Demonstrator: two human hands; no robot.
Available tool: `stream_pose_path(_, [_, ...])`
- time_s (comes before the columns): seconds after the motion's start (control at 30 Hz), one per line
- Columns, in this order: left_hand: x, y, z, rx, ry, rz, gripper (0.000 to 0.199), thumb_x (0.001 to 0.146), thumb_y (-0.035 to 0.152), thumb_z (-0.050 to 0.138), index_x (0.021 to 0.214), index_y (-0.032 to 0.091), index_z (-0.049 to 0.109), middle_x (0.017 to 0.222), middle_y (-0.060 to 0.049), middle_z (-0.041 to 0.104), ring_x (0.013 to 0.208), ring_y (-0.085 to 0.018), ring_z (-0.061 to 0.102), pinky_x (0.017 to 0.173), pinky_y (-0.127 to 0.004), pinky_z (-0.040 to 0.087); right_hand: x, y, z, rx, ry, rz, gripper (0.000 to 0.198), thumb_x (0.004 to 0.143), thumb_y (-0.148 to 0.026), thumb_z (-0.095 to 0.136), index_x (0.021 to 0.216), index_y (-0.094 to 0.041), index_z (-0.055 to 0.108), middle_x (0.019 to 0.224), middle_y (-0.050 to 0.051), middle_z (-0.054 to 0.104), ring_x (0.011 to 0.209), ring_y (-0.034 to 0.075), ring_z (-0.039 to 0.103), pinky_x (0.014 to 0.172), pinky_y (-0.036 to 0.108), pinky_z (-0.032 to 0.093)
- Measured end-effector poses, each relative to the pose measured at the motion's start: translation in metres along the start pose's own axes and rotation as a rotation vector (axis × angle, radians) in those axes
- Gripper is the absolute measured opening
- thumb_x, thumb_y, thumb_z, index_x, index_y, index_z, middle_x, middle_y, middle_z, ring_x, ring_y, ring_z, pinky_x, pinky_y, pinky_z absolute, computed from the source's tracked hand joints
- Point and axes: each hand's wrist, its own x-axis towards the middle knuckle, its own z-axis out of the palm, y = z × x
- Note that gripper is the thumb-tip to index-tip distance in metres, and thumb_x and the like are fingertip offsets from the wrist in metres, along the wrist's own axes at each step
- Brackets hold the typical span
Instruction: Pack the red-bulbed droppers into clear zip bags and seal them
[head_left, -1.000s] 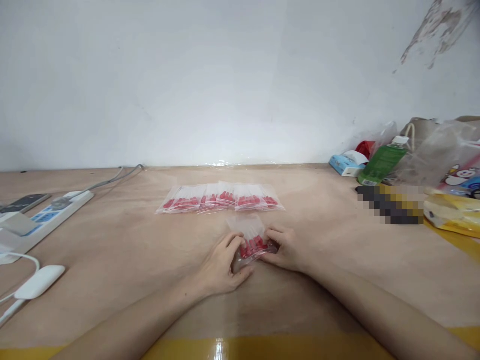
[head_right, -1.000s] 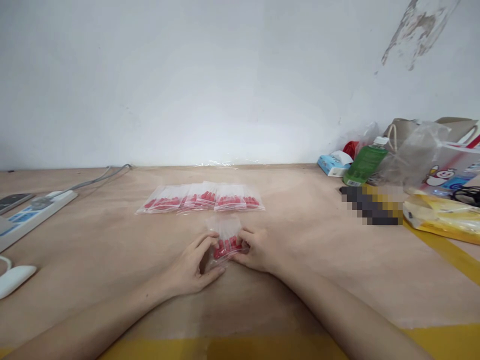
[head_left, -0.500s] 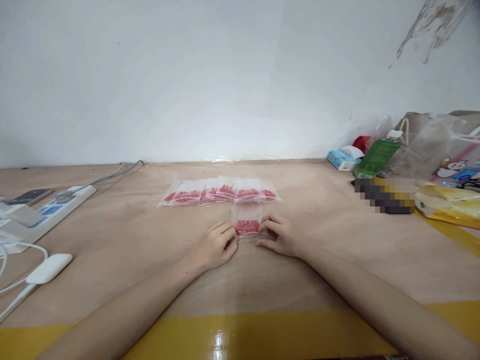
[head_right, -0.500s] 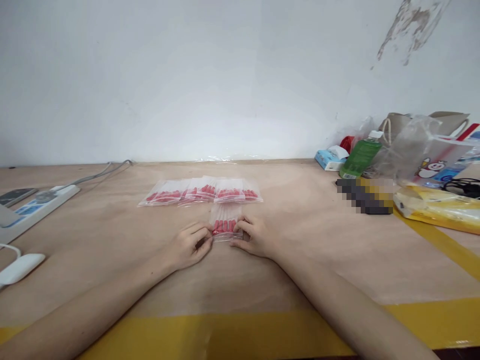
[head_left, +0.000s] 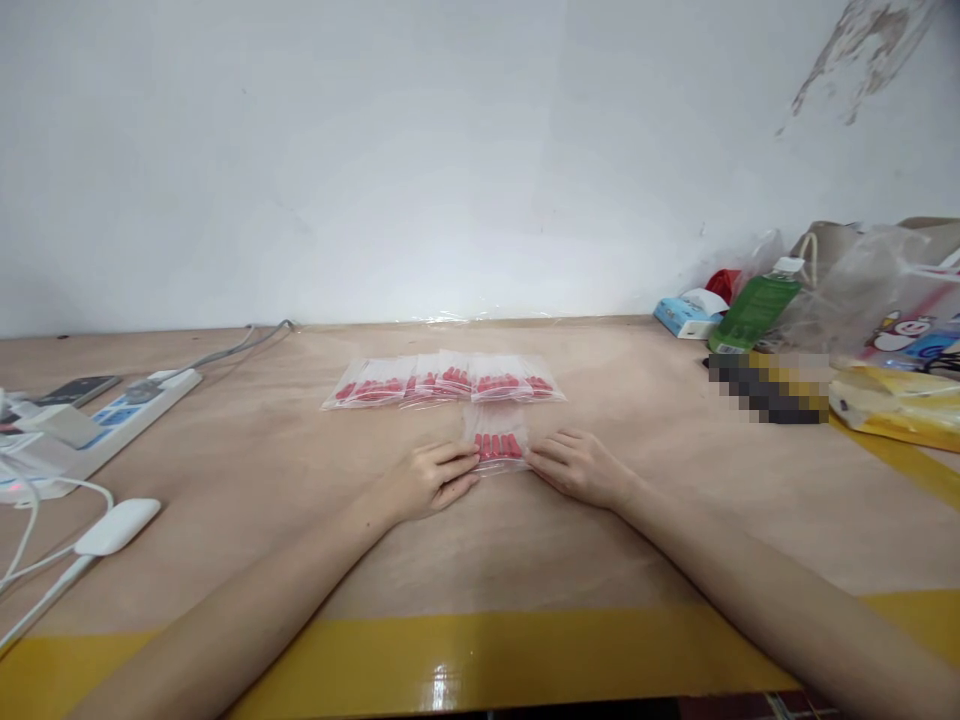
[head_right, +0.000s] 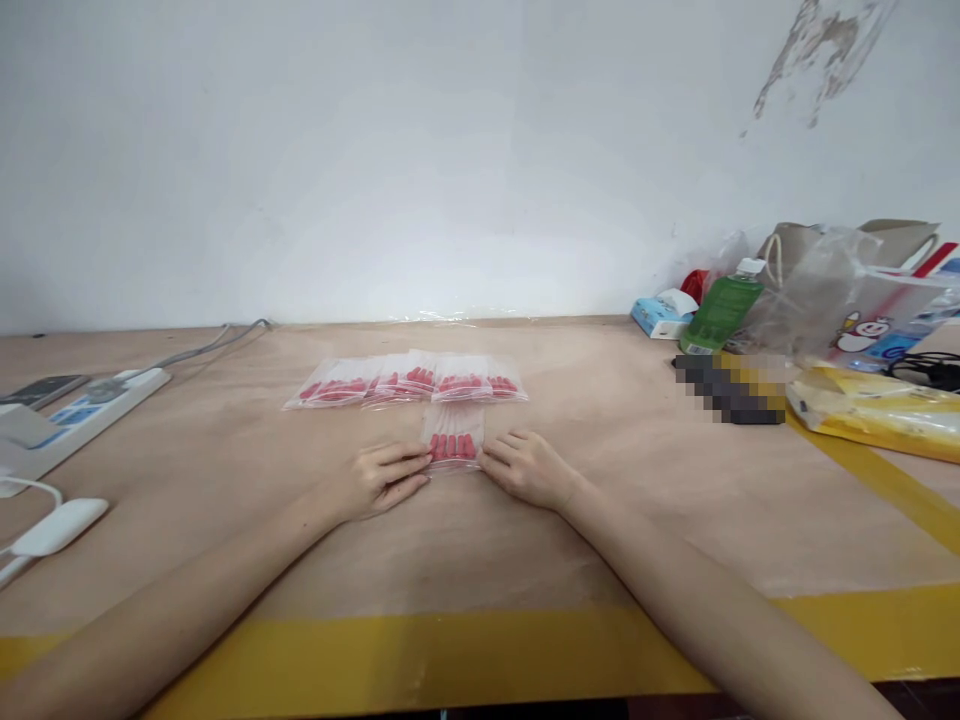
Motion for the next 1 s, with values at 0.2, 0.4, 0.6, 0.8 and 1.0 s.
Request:
stream_pose_path(0.2, [0.000, 0.002, 0.000, 0.025, -0.003, -0.004, 0.020, 0.085, 0.026, 0.054, 0.100, 0.018, 0.063, 0.103, -0.006, 0.065, 0.090, -0.017, 0.063, 0.082, -0.029, 0.053, -0.004, 0.005, 0.009, 0.119, 0.041, 0.117, 0.017, 0.086, -0.019, 0.045, 0.082, -0.018, 0.062, 0.076, 0.006, 0.063, 0.069, 0.014, 0.054, 0.063, 0.028, 0.040])
stream_pose_path(0.4, [-0.002, -0.001, 0.007, 0.102, 0.056, 0.007, 0.018, 0.087, 0.021, 0.047, 0.097, 0.019, 0.063, 0.095, -0.005, 0.067, 0.084, -0.015, 0.065, 0.078, -0.027, 0.055, -0.004, 0.001, 0.012, 0.186, 0.082, 0.185, 0.013, 0.084, -0.024, 0.050, 0.084, -0.020, 0.063, 0.080, 0.004, 0.064, 0.074, 0.014, 0.055, 0.068, 0.029, 0.040])
stream_pose_path(0.6, [0.002, -0.002, 0.001, 0.200, 0.050, 0.169, 0.013, 0.087, 0.017, 0.049, 0.090, 0.018, 0.062, 0.093, -0.006, 0.068, 0.078, -0.016, 0.067, 0.069, -0.027, 0.056, 0.004, -0.004, 0.000, -0.058, 0.034, -0.046, 0.018, 0.086, -0.015, 0.044, 0.086, -0.019, 0.061, 0.077, 0.004, 0.064, 0.072, 0.014, 0.053, 0.069, 0.031, 0.038])
stream_pose_path(0.8, [-0.004, -0.010, -0.003, 0.186, -0.079, 0.180, 0.021, 0.090, 0.015, 0.043, 0.099, 0.020, 0.061, 0.101, -0.007, 0.067, 0.086, -0.017, 0.066, 0.070, -0.027, 0.056, 0.003, -0.003, -0.003, -0.066, 0.033, -0.089, 0.025, 0.088, -0.011, 0.036, 0.088, -0.020, 0.060, 0.084, 0.004, 0.063, 0.075, 0.013, 0.053, 0.070, 0.031, 0.038])
stream_pose_path(1.0, [-0.001, -0.009, 0.000, 0.287, -0.031, 0.205, 0.021, 0.090, 0.014, 0.041, 0.097, 0.017, 0.060, 0.102, -0.008, 0.066, 0.089, -0.016, 0.064, 0.077, -0.029, 0.055, 0.005, -0.003, 0.001, -0.135, 0.038, -0.014, 0.021, 0.087, -0.013, 0.040, 0.085, -0.022, 0.060, 0.079, 0.002, 0.063, 0.074, 0.013, 0.051, 0.074, 0.032, 0.036])
